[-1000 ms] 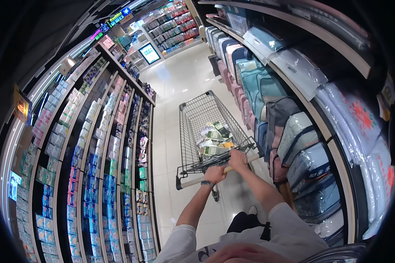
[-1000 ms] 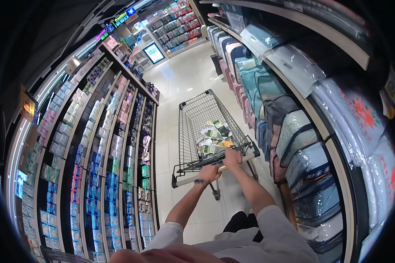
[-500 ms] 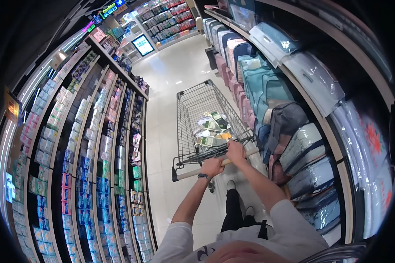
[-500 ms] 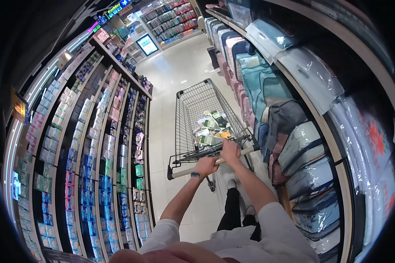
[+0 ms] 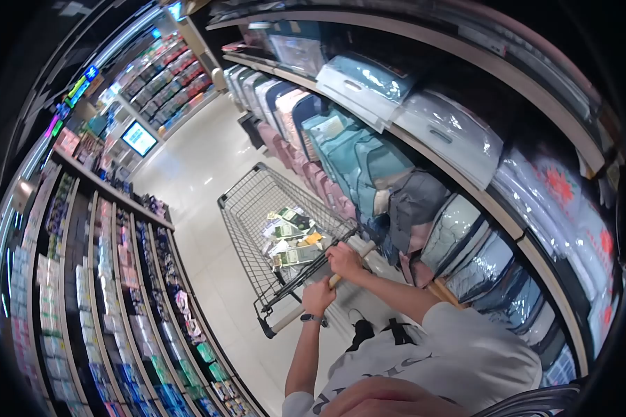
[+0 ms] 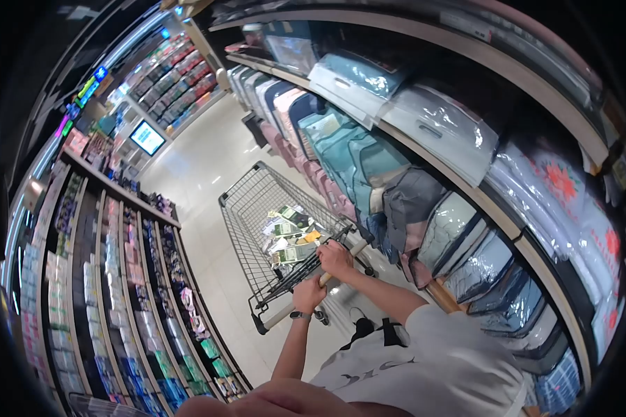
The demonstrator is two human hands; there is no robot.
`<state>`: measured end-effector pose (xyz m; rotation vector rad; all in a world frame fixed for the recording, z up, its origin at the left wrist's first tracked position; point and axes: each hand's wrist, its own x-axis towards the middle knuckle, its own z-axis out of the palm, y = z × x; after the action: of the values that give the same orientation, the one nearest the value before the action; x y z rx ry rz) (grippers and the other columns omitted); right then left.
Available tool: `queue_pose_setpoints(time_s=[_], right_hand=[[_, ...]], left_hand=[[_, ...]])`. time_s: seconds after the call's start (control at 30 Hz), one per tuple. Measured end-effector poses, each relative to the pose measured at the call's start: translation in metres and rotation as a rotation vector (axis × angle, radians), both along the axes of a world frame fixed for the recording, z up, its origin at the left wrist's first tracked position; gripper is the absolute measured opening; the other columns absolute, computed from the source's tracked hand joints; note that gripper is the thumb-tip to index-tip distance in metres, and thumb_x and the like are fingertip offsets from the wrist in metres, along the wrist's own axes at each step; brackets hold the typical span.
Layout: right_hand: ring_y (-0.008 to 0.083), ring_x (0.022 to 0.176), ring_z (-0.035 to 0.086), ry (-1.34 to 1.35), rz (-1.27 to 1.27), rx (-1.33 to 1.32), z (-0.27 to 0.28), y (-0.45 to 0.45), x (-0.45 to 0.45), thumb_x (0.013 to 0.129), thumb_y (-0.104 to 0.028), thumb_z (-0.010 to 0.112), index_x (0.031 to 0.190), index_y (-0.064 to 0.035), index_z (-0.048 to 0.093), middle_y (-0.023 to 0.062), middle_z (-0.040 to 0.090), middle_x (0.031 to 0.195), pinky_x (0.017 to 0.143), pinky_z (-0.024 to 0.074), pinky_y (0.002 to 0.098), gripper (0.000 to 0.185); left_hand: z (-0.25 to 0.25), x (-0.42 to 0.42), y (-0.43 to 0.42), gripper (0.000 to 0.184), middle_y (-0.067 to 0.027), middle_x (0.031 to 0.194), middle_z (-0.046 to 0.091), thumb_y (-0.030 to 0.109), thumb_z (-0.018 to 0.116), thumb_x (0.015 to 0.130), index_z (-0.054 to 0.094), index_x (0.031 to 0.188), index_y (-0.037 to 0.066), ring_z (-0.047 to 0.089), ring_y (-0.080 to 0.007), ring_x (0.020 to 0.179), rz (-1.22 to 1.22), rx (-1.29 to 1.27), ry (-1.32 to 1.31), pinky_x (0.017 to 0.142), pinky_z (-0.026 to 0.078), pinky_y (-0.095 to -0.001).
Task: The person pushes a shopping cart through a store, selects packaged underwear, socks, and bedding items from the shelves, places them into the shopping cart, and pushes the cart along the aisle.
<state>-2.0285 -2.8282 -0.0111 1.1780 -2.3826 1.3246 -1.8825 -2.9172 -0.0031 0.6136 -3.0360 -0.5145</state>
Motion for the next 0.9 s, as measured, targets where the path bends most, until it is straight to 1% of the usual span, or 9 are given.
queue_pose_setpoints(time_s=[0.1,0.13,0.2,0.43,0.6,0.67,0.73,0.83,0.9], right_hand=[[0.0254,0.081,0.066,-0.325,0.11,-0.231,-0.004,-0.011,-0.013,0.083,0.003,0.057,0.086,-0.0066,0.068,0.0095,0.066,0.076,0.071,0.0531,0.0363,0.015],[0.0181,0.076,0.068,-0.55,-0.003,-0.395,0.01,-0.012,-0.004,0.085,0.009,0.052,0.089,-0.0033,0.067,0.0081,0.066,0.076,0.068,0.0527,0.0288,0.02],[0.0121,0.075,0.066,-0.76,-0.072,-0.649,0.012,0.001,0.004,0.087,0.011,0.053,0.091,-0.001,0.065,0.0055,0.065,0.081,0.068,0.0519,0.0252,0.017],[0.0112,0.074,0.065,-0.82,-0.48,-0.541,-0.006,0.159,0.067,0.084,0.014,0.051,0.09,-0.0003,0.061,0.0047,0.065,0.082,0.068,0.0501,0.0243,0.018],[0.0094,0.074,0.06,-0.474,-0.799,-0.492,0.025,0.19,0.019,0.087,0.014,0.053,0.088,-0.0016,0.059,0.0032,0.062,0.08,0.071,0.0476,0.022,0.016],[0.0083,0.072,0.055,-0.412,-0.824,-0.558,0.056,0.156,-0.017,0.088,0.013,0.054,0.086,-0.0026,0.059,0.0024,0.06,0.078,0.071,0.0461,0.0221,0.017],[0.0082,0.07,0.053,-0.452,-0.735,-0.823,0.077,0.107,-0.065,0.089,0.012,0.057,0.088,-0.0042,0.06,0.0015,0.061,0.079,0.07,0.0463,0.0248,0.016],[0.0208,0.075,0.061,-0.029,-0.621,-0.402,0.164,0.05,-0.148,0.084,0.011,0.065,0.093,-0.0054,0.063,0.0059,0.064,0.084,0.077,0.0493,0.0346,0.019],[0.0255,0.088,0.063,0.326,-0.623,-0.357,0.236,0.008,-0.196,0.079,0.008,0.07,0.095,-0.006,0.066,0.0068,0.066,0.094,0.085,0.0481,0.0391,0.022]], left_hand=[[0.002,-0.013,-0.014,0.022,-0.0157,0.074,0.072,0.032,0.069,0.085,0.067,0.095,0.013,0.071,-0.0384,0.069,0.002,-0.029,0.018,0.06,0.056,-0.0516],[-0.002,-0.016,-0.021,0.023,-0.0147,0.074,0.072,0.033,0.071,0.085,0.067,0.094,0.013,0.071,-0.038,0.068,-0.005,-0.02,0.049,0.059,0.055,-0.0512],[-0.008,-0.023,-0.031,0.023,-0.013,0.075,0.072,0.033,0.072,0.085,0.064,0.092,0.013,0.071,-0.0365,0.069,0.004,-0.059,0.064,0.059,0.055,-0.0498],[-0.007,-0.049,-0.047,0.023,-0.0106,0.078,0.069,0.029,0.074,0.083,0.06,0.085,0.011,0.07,-0.0345,0.074,0.125,-0.073,0.095,0.062,0.055,-0.0484],[-0.006,-0.073,-0.068,0.023,-0.0117,0.079,0.069,0.028,0.073,0.082,0.061,0.086,0.009,0.07,-0.0351,0.073,0.06,-0.006,0.089,0.062,0.055,-0.048],[-0.005,-0.084,-0.075,0.023,-0.0123,0.078,0.069,0.029,0.071,0.082,0.061,0.087,0.009,0.07,-0.0353,0.072,0.059,0.014,0.07,0.062,0.055,-0.0486],[-0.006,-0.09,-0.082,0.024,-0.0128,0.076,0.069,0.03,0.068,0.082,0.064,0.093,0.009,0.07,-0.036,0.071,0.054,0.022,0.061,0.061,0.055,-0.0495],[0.005,-0.104,-0.096,0.026,-0.0121,0.077,0.071,0.03,0.068,0.081,0.067,0.099,0.01,0.071,-0.0364,0.072,0.026,0.1,0.023,0.062,0.055,-0.0493],[0.008,-0.111,-0.105,0.028,-0.0111,0.077,0.072,0.03,0.067,0.081,0.068,0.102,0.011,0.071,-0.0366,0.072,0.008,0.123,-0.021,0.062,0.055,-0.0494]])
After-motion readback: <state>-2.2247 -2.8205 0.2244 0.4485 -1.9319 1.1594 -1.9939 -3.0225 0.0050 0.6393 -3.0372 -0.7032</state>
